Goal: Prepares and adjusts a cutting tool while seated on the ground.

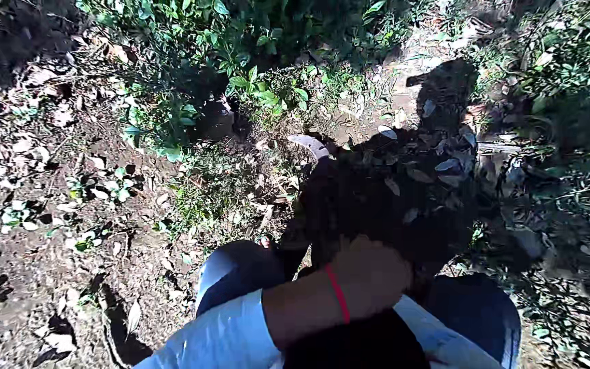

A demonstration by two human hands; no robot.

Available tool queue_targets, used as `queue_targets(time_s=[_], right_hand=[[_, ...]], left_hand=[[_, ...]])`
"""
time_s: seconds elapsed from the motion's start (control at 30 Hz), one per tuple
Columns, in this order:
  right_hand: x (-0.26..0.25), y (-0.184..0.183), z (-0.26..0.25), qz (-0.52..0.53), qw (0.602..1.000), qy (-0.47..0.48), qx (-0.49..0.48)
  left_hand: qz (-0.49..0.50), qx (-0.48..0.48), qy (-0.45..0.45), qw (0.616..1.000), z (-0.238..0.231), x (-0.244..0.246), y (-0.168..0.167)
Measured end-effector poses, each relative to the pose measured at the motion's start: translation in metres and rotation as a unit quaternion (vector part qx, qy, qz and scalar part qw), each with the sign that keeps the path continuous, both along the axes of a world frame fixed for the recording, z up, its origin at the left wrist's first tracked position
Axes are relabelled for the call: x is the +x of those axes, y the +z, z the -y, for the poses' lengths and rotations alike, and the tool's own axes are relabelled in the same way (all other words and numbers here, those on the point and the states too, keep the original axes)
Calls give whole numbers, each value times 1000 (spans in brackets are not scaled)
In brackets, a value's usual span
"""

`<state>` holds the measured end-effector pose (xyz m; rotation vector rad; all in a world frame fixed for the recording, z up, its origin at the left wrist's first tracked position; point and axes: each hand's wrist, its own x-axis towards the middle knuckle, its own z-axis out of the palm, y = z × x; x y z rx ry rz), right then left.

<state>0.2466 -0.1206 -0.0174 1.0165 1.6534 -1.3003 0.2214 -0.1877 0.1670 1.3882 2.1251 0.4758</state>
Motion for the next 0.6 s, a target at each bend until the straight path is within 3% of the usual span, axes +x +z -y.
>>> queue_targets(time_s=[0.07,0.17,0.23,0.3,0.37,0.47,0.6], right_hand=[[-32,-56,-40,-164,971,-173,24],[-90,-58,-65,-216,927,-305,9],[-81,-71,-46,-174,958,-229,23],[-32,-97,-19,-99,993,-67,13],[-10,-98,-13,-78,997,-11,3],[-11,-93,-47,-99,991,-90,9],[-85,-42,-73,-174,949,-264,8]], left_hand=[[-38,4,-12,999,-1,7,-1],[-45,23,-24,998,3,12,7],[-30,32,-15,999,4,17,8],[-31,32,-9,999,3,19,7],[-41,24,-7,999,1,16,5],[-53,20,-7,998,5,18,5],[-36,40,0,999,12,18,10]])
